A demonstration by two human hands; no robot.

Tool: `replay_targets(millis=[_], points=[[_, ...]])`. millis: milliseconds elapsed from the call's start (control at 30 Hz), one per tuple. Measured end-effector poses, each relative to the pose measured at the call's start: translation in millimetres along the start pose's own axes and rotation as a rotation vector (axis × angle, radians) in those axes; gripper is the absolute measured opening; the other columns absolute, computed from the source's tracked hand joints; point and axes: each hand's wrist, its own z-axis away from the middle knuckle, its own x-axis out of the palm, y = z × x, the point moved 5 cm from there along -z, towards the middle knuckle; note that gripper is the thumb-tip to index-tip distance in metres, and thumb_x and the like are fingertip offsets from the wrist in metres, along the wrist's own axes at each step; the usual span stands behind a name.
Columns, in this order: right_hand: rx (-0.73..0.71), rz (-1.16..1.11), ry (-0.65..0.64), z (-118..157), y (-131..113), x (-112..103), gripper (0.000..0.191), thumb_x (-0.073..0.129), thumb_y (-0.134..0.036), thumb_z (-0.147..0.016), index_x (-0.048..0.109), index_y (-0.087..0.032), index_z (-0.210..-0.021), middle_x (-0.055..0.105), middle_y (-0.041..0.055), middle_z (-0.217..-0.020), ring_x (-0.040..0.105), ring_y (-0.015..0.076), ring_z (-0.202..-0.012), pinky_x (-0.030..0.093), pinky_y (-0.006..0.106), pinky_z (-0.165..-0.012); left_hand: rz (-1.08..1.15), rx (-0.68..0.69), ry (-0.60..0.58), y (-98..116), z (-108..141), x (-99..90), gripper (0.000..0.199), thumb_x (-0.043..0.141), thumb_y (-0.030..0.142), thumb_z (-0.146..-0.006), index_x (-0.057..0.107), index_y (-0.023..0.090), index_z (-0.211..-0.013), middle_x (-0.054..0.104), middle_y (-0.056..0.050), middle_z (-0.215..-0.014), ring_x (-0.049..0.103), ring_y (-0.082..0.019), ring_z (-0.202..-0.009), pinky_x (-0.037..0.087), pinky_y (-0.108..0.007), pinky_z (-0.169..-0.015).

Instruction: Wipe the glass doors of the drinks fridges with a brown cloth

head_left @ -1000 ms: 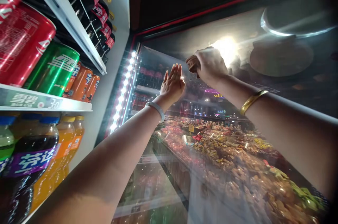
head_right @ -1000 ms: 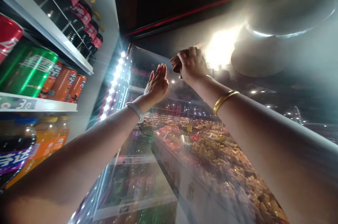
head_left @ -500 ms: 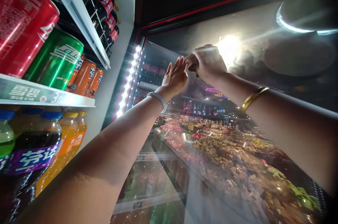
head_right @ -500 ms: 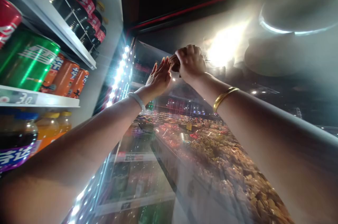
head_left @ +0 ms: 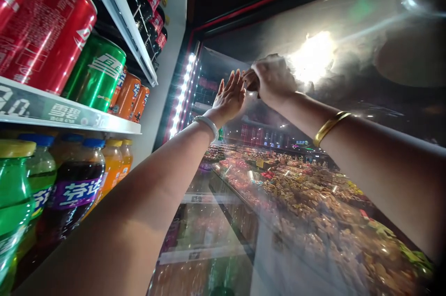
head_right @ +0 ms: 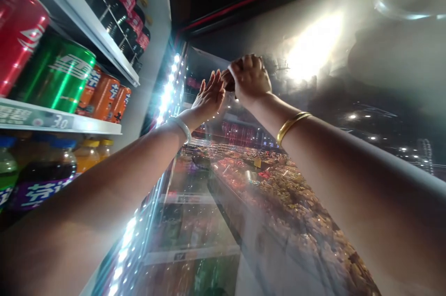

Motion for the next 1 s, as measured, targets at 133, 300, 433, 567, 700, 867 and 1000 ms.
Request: replay_targets(millis=[133,300,433,567,700,867,1000], points=[[-0.013,-0.022,-0.069,26.0,-23.4,-3.0,0.052,0.037,-0.026,-0.1,0.048,-0.025,-0.151,0.043,0.0169,-0.153,0.038,0.0389,-0.144,0.047,0.057,-0.108,0.012,-0.017,-0.017,-1.2,1.2,-0.1,0.067,0.024,0.041,-0.106,0.014,0.025,-0.17,0.006,0.002,-0.179,0.001,-0.02,-0.166,-0.002,-0.046,-0.136],[-0.054,-0.016,-0.142,33.9,6.3,-19.8,0.052,0.042,-0.033,-0.102,0.047,-0.029,-0.153,0.045,0.0153,-0.151,0.041,0.0374,-0.139,0.048,0.054,-0.105,-0.039,0.001,0.032,5.6,7.9,-1.7,0.07,0.021,0.038,-0.104,0.01,0.017,-0.17,0.001,-0.001,-0.179,-0.005,-0.018,-0.166,-0.014,-0.043,-0.134],[0.116,-0.007,-0.08,16.5,6.6,-19.4,0.054,0.04,-0.025,-0.102,0.046,-0.02,-0.155,0.04,0.0208,-0.154,0.036,0.0393,-0.144,0.046,0.054,-0.106,-0.055,-0.017,0.089,9.9,10.7,-0.8,0.069,0.02,0.038,-0.104,0.009,0.023,-0.17,0.001,0.004,-0.178,-0.005,-0.016,-0.166,-0.018,-0.041,-0.133],[0.115,-0.005,-0.071,28.3,-25.6,-6.9,0.055,0.039,-0.02,-0.1,0.045,-0.02,-0.155,0.04,0.0202,-0.154,0.035,0.0402,-0.147,0.046,0.058,-0.111,-0.036,-0.045,0.048,7.6,8.5,2.5,0.07,0.022,0.041,-0.104,0.01,0.023,-0.17,0.003,0.004,-0.178,-0.005,-0.017,-0.166,-0.013,-0.044,-0.135],[-0.017,-0.026,-0.134,69.1,-28.2,-9.1,0.055,0.04,-0.025,-0.101,0.044,-0.028,-0.155,0.038,0.0161,-0.158,0.035,0.0412,-0.149,0.048,0.062,-0.112,-0.022,-0.048,0.003,9.2,17.4,2.2,0.071,0.025,0.04,-0.103,0.012,0.021,-0.17,0.002,0.002,-0.179,-0.004,-0.015,-0.165,-0.01,-0.038,-0.135],[0.022,-0.037,-0.159,79.4,-4.9,-25.2,0.051,0.042,-0.029,-0.102,0.046,-0.03,-0.154,0.039,0.0163,-0.159,0.04,0.0425,-0.144,0.05,0.063,-0.107,-0.041,-0.019,-0.005,17.7,49.5,3.4,0.07,0.023,0.033,-0.103,0.014,0.016,-0.17,0.005,-0.004,-0.179,-0.001,-0.018,-0.166,-0.01,-0.04,-0.135],[0.157,-0.041,-0.046,73.5,-27.5,-18.3,0.051,0.032,-0.025,-0.105,0.046,-0.025,-0.153,0.041,0.0195,-0.156,0.036,0.0413,-0.147,0.047,0.062,-0.111,-0.015,-0.004,-0.017,18.4,76.3,7.6,0.069,0.022,0.036,-0.104,0.01,0.025,-0.17,0.003,0.001,-0.179,-0.003,-0.019,-0.166,-0.012,-0.045,-0.134]])
